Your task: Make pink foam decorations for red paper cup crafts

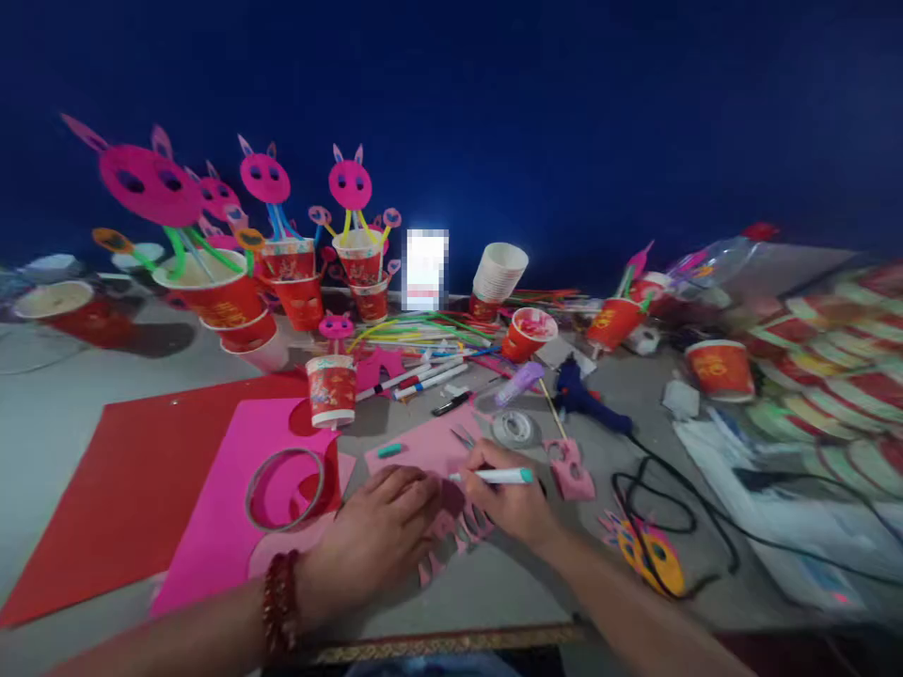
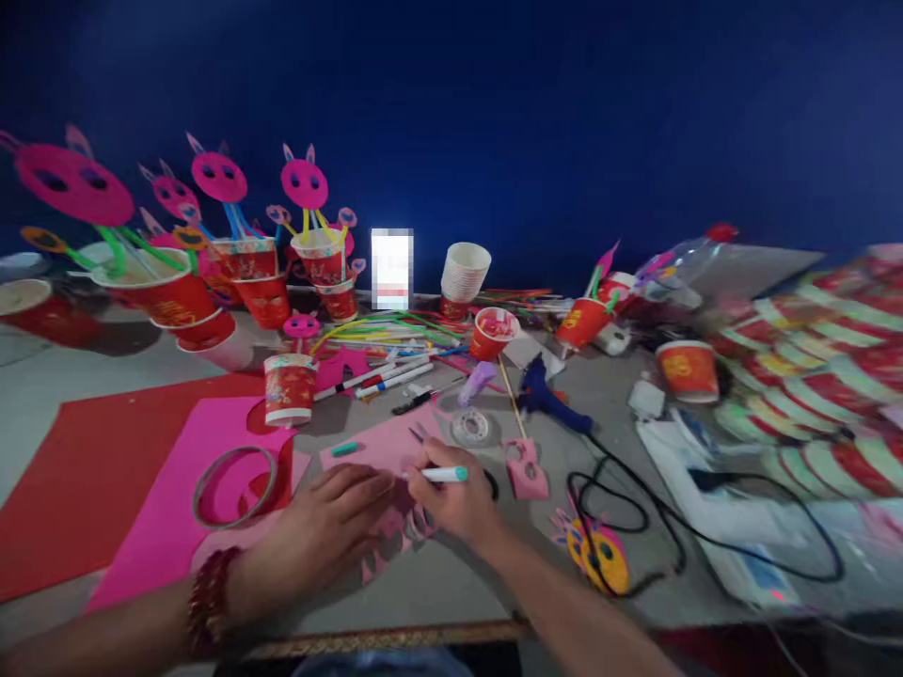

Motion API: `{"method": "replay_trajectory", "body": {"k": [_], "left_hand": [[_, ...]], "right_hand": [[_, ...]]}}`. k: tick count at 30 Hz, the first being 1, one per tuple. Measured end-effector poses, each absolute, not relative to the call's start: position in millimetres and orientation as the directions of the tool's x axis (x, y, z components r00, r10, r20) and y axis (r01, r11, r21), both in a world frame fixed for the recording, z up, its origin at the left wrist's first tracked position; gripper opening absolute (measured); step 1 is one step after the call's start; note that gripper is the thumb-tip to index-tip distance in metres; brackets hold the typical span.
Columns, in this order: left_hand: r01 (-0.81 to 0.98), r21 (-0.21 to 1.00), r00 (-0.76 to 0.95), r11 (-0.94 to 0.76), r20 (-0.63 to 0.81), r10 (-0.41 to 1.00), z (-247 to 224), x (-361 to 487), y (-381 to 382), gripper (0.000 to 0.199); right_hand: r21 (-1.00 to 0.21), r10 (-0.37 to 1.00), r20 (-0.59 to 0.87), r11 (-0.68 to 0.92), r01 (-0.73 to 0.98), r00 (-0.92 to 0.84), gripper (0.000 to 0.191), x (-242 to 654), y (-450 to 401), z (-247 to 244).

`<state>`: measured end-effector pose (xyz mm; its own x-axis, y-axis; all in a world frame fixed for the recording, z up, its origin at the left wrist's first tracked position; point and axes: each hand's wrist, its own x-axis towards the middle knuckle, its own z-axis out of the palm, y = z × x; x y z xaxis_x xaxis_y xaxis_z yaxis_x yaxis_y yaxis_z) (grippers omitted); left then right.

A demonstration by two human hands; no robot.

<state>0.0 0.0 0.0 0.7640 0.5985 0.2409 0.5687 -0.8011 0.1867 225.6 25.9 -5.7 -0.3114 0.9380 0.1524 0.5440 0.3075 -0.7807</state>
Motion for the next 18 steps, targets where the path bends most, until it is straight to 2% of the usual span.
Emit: {"method": "replay_trajectory", "body": {"k": [18], "left_hand": [[0.578,0.2,0.768,-0.791,0.197,0.61,-0.3,1.6,-1.0,0.03]], "right_hand": [[-0.776,0.94,0.151,0.305,0.552,-0.308,0.02,221.8,23.7,1.9]]}}
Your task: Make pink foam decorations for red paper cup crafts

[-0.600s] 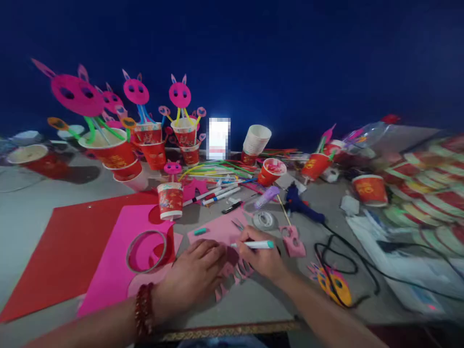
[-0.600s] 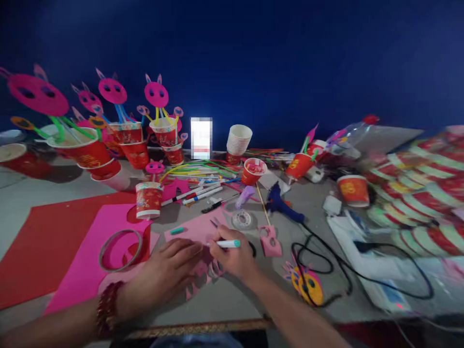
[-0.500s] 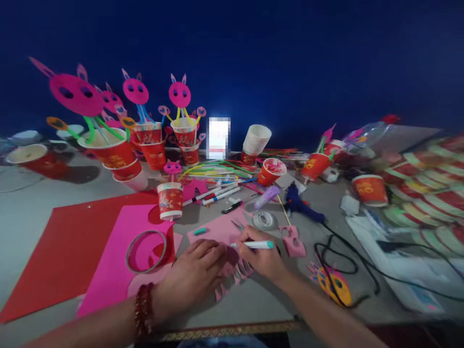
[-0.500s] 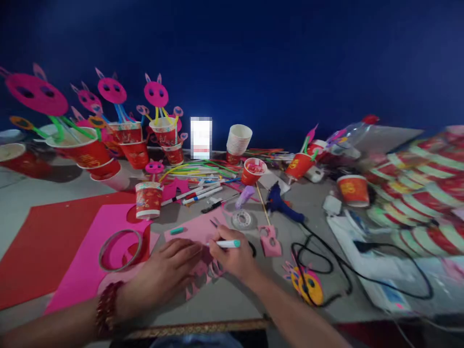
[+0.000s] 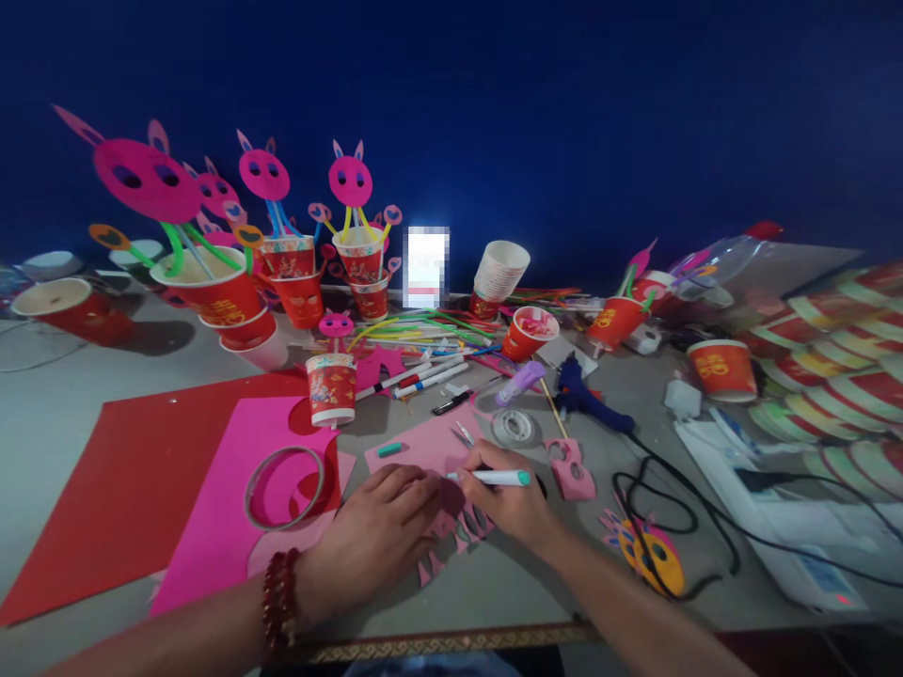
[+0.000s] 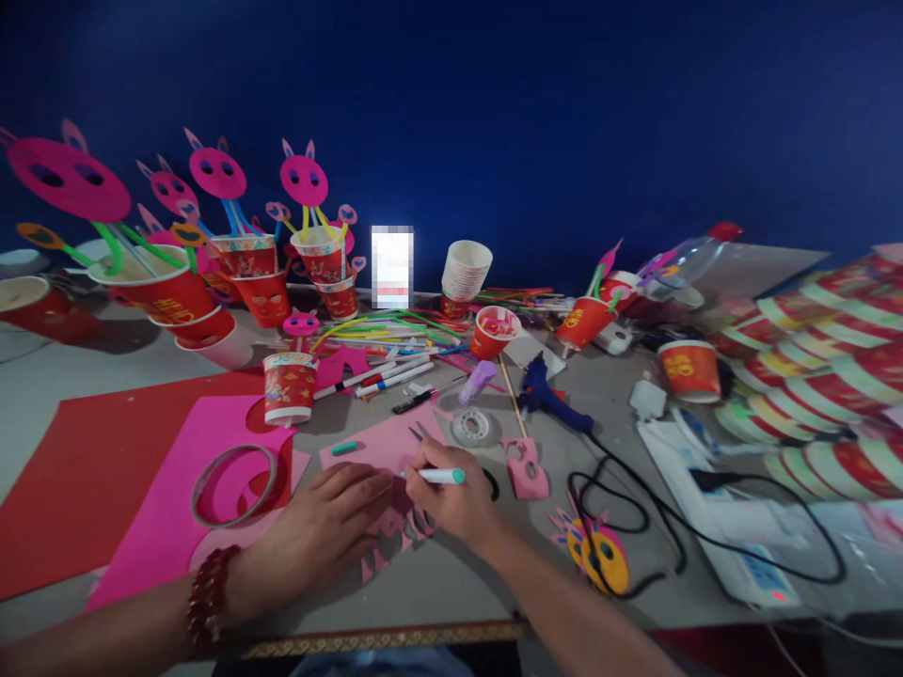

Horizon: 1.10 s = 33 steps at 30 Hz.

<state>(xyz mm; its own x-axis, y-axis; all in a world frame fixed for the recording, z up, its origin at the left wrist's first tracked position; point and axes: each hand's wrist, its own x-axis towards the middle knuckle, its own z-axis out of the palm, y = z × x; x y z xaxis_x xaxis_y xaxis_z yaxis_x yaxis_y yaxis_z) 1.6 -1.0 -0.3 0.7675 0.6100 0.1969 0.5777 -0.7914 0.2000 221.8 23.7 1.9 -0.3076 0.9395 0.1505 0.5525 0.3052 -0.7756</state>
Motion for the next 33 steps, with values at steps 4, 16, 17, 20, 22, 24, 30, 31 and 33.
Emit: {"method": "replay_trajectory", "body": {"k": [4,16,17,20,22,24,30,31,33], "left_hand": [[0.571,0.203,0.765,-0.796,0.219,0.605,-0.7,1.1,-1.0,0.029],[0.589,0.262,0.747,-0.764,0.185,0.639,0.6,0.6,-1.3,0.032],[0.596,0.278,0.741,-0.753,0.17,0.649,1.5,0.6,-1.6,0.032],[0.614,0.3,0.73,-0.73,0.137,0.67,3.4,0.8,-2.7,0.033],[0.619,0.305,0.728,-0.724,0.122,0.674,3.4,0.8,-3.2,0.033],[0.621,0.305,0.729,-0.722,0.112,0.675,2.0,0.4,-3.3,0.036],[0.611,0.291,0.736,-0.737,0.134,0.663,-1.7,-1.1,-3.1,0.034],[0.608,0.291,0.737,-0.739,0.14,0.662,-1.3,-1.0,-3.0,0.034],[0.604,0.295,0.737,-0.74,0.146,0.66,0.3,-0.7,-2.8,0.032]], "right_hand": [[-0.765,0.939,0.153,0.31,0.564,-0.309,0.02,221.1,23.4,0.9],[-0.807,0.943,0.147,0.289,0.515,-0.299,0.02,222.3,23.1,2.5],[-0.806,0.943,0.14,0.285,0.519,-0.302,0.02,222.0,22.9,3.1],[-0.803,0.943,0.131,0.281,0.525,-0.305,0.02,221.1,22.7,3.6],[-0.801,0.942,0.136,0.288,0.525,-0.308,0.021,221.0,22.7,2.7],[-0.797,0.938,0.142,0.298,0.526,-0.316,0.02,221.2,22.9,1.5],[-0.782,0.931,0.135,0.311,0.541,-0.339,0.019,221.3,23.3,0.1],[-0.779,0.929,0.138,0.316,0.541,-0.343,0.019,221.2,23.4,0.0],[-0.775,0.927,0.144,0.323,0.542,-0.347,0.02,221.1,23.6,-0.1]]}}
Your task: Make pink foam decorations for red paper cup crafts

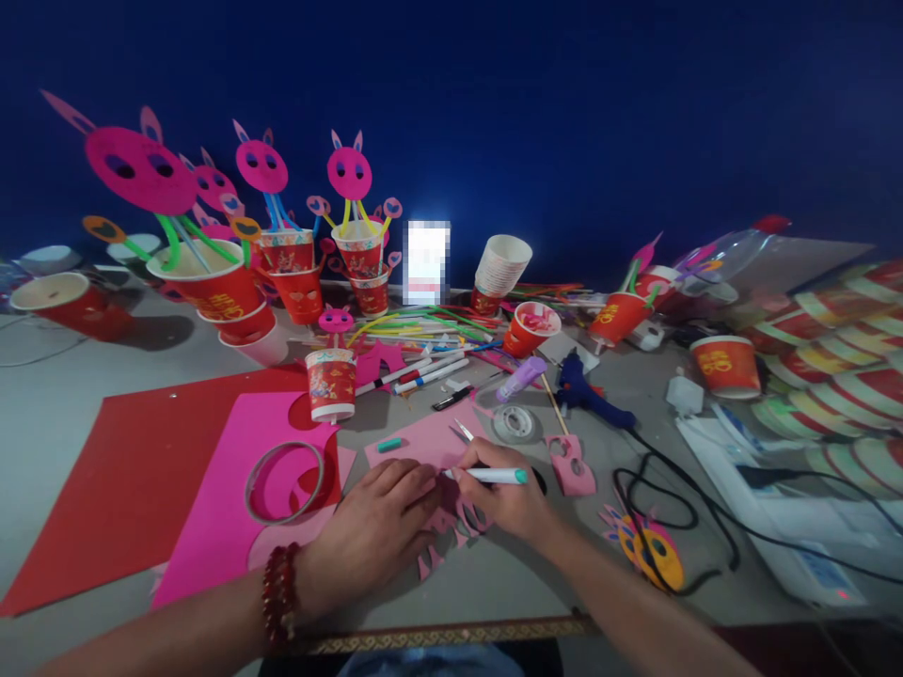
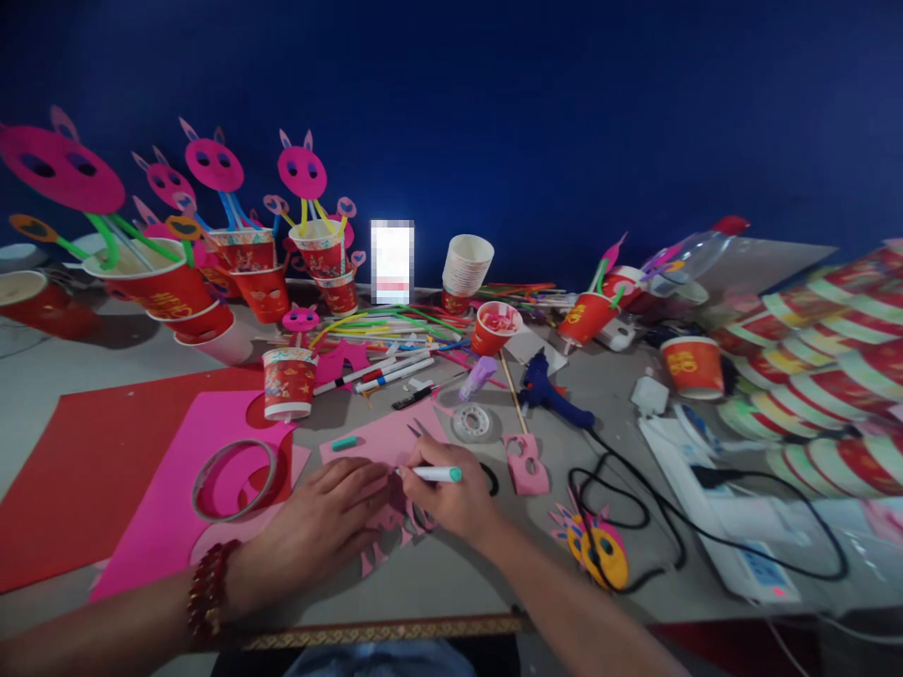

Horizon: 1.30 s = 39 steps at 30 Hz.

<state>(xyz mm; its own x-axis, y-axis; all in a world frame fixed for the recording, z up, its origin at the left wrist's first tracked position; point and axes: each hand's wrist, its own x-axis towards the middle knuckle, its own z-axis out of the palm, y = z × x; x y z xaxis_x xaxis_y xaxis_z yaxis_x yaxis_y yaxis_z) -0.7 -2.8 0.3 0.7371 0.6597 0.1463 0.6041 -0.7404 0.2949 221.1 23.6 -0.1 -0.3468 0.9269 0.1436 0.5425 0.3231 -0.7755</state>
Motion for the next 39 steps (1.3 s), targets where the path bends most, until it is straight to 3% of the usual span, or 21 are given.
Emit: {"method": "replay_trajectory", "body": {"k": [39], "left_hand": [[0.595,0.29,0.741,-0.75,0.163,0.651,4.0,0.2,-2.1,0.033]], "right_hand": [[-0.812,0.949,0.135,0.271,0.517,-0.285,0.021,222.6,24.7,3.6]]}}
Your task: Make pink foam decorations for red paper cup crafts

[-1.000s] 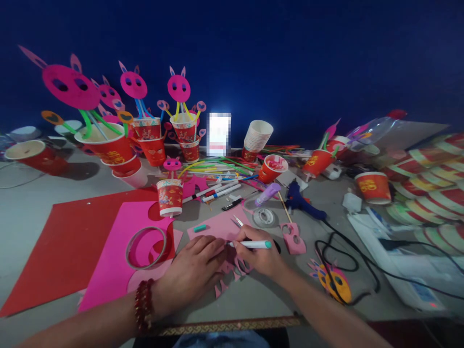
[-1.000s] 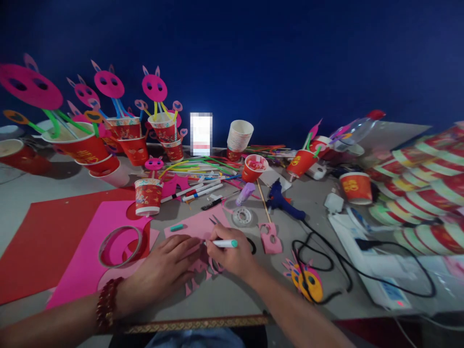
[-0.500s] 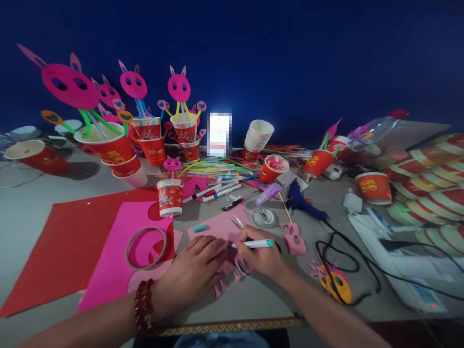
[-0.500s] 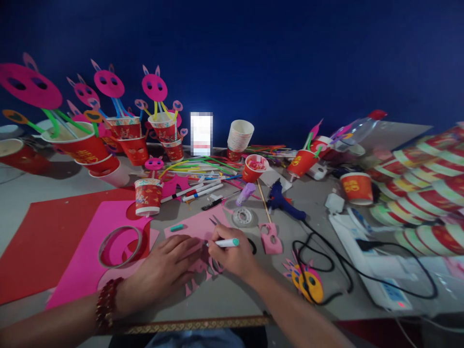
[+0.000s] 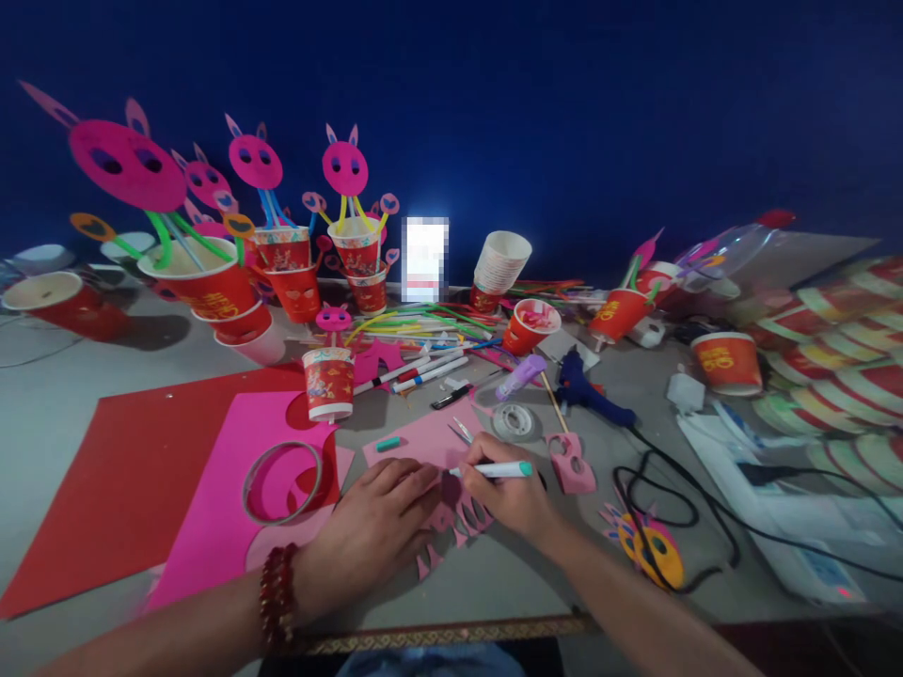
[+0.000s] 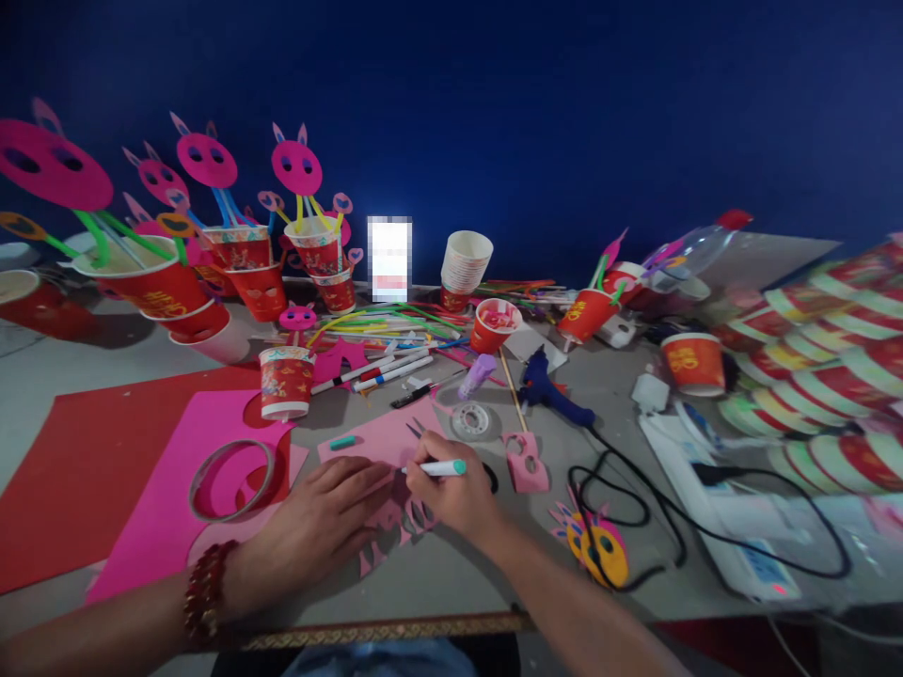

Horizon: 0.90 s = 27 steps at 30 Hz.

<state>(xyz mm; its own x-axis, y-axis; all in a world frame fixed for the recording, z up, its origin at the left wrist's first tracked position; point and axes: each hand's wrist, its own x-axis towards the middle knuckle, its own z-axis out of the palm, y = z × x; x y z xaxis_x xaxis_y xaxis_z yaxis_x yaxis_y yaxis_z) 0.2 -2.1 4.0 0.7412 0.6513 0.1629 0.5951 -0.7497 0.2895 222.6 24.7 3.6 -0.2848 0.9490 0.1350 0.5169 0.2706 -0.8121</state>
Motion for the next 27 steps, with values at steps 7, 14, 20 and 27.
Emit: {"method": "replay_trajectory", "body": {"k": [7,14,20,27], "left_hand": [[0.595,0.28,0.746,-0.753,0.155,0.647,3.8,0.2,-1.8,0.038],[0.587,0.282,0.752,-0.759,0.157,0.64,4.6,0.8,-1.5,0.036],[0.587,0.279,0.748,-0.76,0.171,0.641,3.2,0.3,-2.0,0.032],[0.588,0.282,0.746,-0.758,0.172,0.643,3.9,0.7,-1.9,0.033]], "right_hand": [[-0.8,0.948,0.151,0.283,0.528,-0.279,0.021,223.4,24.4,0.7],[-0.805,0.95,0.159,0.283,0.522,-0.268,0.021,222.9,24.4,0.2],[-0.8,0.945,0.125,0.276,0.533,-0.301,0.022,223.1,24.1,1.2],[-0.798,0.948,0.14,0.279,0.534,-0.287,0.02,222.1,24.1,2.3]]}}
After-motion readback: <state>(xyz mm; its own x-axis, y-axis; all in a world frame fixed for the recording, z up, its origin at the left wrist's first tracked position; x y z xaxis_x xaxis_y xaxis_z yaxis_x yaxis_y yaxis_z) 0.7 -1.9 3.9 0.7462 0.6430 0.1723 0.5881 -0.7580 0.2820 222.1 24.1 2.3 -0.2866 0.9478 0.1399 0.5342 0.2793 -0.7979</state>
